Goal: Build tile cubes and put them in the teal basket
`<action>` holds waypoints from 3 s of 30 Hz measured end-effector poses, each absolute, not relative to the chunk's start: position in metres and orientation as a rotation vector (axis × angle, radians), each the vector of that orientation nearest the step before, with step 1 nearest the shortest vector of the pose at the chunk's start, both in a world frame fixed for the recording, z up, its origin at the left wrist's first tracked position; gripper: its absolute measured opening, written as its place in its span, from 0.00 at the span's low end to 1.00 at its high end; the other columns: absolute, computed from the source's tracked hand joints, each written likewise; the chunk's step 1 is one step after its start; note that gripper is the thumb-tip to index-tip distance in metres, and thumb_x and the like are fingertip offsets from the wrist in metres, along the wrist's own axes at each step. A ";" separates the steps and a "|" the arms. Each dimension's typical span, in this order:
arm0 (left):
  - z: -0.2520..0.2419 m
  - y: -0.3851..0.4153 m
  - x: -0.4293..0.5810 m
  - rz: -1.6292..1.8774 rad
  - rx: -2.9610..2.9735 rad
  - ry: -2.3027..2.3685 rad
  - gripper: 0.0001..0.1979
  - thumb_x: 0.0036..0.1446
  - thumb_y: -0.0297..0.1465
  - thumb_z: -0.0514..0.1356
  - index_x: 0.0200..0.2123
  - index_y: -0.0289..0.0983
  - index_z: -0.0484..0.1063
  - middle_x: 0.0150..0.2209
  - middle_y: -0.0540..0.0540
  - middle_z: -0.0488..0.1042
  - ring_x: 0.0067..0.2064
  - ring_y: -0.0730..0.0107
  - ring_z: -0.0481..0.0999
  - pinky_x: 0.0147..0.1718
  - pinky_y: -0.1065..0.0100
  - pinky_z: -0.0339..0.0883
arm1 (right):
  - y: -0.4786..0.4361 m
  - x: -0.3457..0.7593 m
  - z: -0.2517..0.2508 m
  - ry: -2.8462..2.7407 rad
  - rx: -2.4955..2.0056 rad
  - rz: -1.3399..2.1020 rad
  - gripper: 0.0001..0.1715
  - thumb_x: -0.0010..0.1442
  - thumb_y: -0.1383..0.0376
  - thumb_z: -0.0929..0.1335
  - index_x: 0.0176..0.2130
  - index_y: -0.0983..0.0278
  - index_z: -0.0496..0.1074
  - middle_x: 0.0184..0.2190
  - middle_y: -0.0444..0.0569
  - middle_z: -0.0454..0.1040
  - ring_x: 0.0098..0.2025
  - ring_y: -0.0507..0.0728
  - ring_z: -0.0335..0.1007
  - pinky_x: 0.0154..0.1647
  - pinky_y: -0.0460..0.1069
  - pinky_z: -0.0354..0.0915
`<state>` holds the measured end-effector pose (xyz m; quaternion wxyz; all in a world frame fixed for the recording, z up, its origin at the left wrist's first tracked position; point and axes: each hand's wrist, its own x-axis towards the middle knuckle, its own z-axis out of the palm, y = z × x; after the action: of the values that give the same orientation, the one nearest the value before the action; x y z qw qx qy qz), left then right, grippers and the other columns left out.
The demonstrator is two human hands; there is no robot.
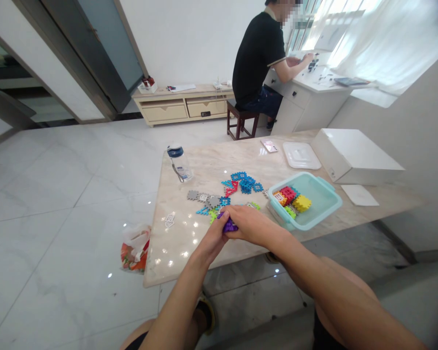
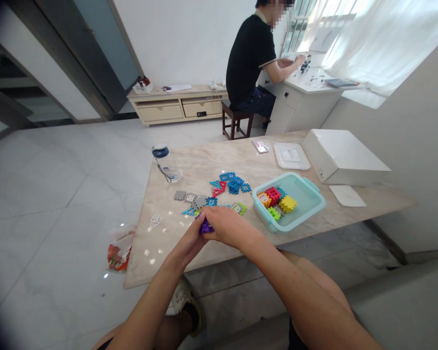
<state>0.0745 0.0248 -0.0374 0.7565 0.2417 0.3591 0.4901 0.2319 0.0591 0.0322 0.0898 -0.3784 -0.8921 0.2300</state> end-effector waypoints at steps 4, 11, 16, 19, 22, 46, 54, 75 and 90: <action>-0.038 0.025 0.075 1.057 0.538 0.798 0.31 0.55 0.53 0.77 0.51 0.37 0.84 0.52 0.38 0.85 0.56 0.50 0.82 0.52 0.60 0.76 | 0.060 0.233 0.032 -2.692 -1.150 0.660 0.22 0.67 0.62 0.77 0.56 0.65 0.74 0.53 0.59 0.82 0.55 0.68 0.80 0.54 0.56 0.71; -0.039 0.026 0.075 1.008 0.570 0.880 0.33 0.55 0.55 0.76 0.51 0.35 0.84 0.51 0.38 0.86 0.52 0.53 0.83 0.48 0.62 0.75 | 0.060 0.234 0.025 -2.702 -1.198 0.623 0.20 0.67 0.59 0.77 0.53 0.65 0.74 0.51 0.60 0.82 0.54 0.69 0.79 0.52 0.56 0.70; -0.037 0.026 0.073 0.988 0.607 0.897 0.33 0.56 0.56 0.75 0.51 0.34 0.84 0.47 0.38 0.86 0.50 0.52 0.83 0.48 0.61 0.74 | 0.059 0.234 0.022 -2.719 -1.212 0.622 0.20 0.69 0.58 0.76 0.54 0.66 0.73 0.52 0.59 0.82 0.55 0.68 0.80 0.52 0.56 0.70; -0.036 0.026 0.071 0.991 0.637 0.891 0.33 0.57 0.56 0.74 0.52 0.34 0.84 0.46 0.38 0.86 0.49 0.53 0.83 0.47 0.62 0.74 | 0.058 0.233 0.022 -2.707 -1.237 0.635 0.19 0.70 0.58 0.76 0.54 0.65 0.73 0.51 0.58 0.82 0.54 0.68 0.80 0.51 0.55 0.70; -0.035 0.026 0.071 0.982 0.664 0.907 0.33 0.58 0.57 0.73 0.51 0.33 0.84 0.44 0.38 0.85 0.46 0.54 0.82 0.43 0.64 0.73 | 0.058 0.232 0.021 -2.710 -1.245 0.641 0.20 0.69 0.57 0.76 0.54 0.66 0.73 0.51 0.59 0.82 0.54 0.68 0.80 0.51 0.55 0.70; -0.035 0.029 0.067 0.940 0.655 0.939 0.32 0.57 0.55 0.74 0.51 0.35 0.84 0.45 0.37 0.86 0.47 0.53 0.83 0.44 0.62 0.74 | 0.059 0.233 0.018 -2.726 -1.218 0.581 0.23 0.70 0.54 0.76 0.54 0.68 0.75 0.51 0.61 0.82 0.54 0.68 0.80 0.54 0.56 0.70; -0.039 0.031 0.065 0.914 0.650 0.950 0.33 0.57 0.55 0.74 0.51 0.33 0.84 0.48 0.36 0.86 0.48 0.53 0.83 0.46 0.61 0.76 | 0.058 0.233 0.019 -2.747 -1.241 0.567 0.23 0.70 0.55 0.76 0.55 0.68 0.75 0.52 0.61 0.82 0.56 0.70 0.80 0.55 0.56 0.71; -0.036 0.035 0.077 0.980 0.609 0.951 0.27 0.56 0.49 0.77 0.52 0.37 0.84 0.51 0.40 0.86 0.49 0.56 0.84 0.41 0.65 0.79 | 0.077 0.254 0.031 -2.595 -1.037 0.879 0.27 0.61 0.58 0.82 0.55 0.64 0.77 0.51 0.57 0.84 0.52 0.66 0.82 0.53 0.55 0.72; -0.039 0.035 0.073 0.969 0.608 0.697 0.27 0.50 0.46 0.81 0.47 0.36 0.83 0.44 0.42 0.86 0.45 0.60 0.85 0.45 0.65 0.79 | 0.068 0.264 0.033 -2.481 -0.895 0.846 0.35 0.62 0.65 0.80 0.65 0.62 0.74 0.60 0.57 0.81 0.60 0.67 0.80 0.62 0.59 0.72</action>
<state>0.0734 0.0346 -0.0395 0.7839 0.2817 0.3229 0.4493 0.2642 0.0685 0.0330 0.1849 -0.3174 -0.8803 0.3002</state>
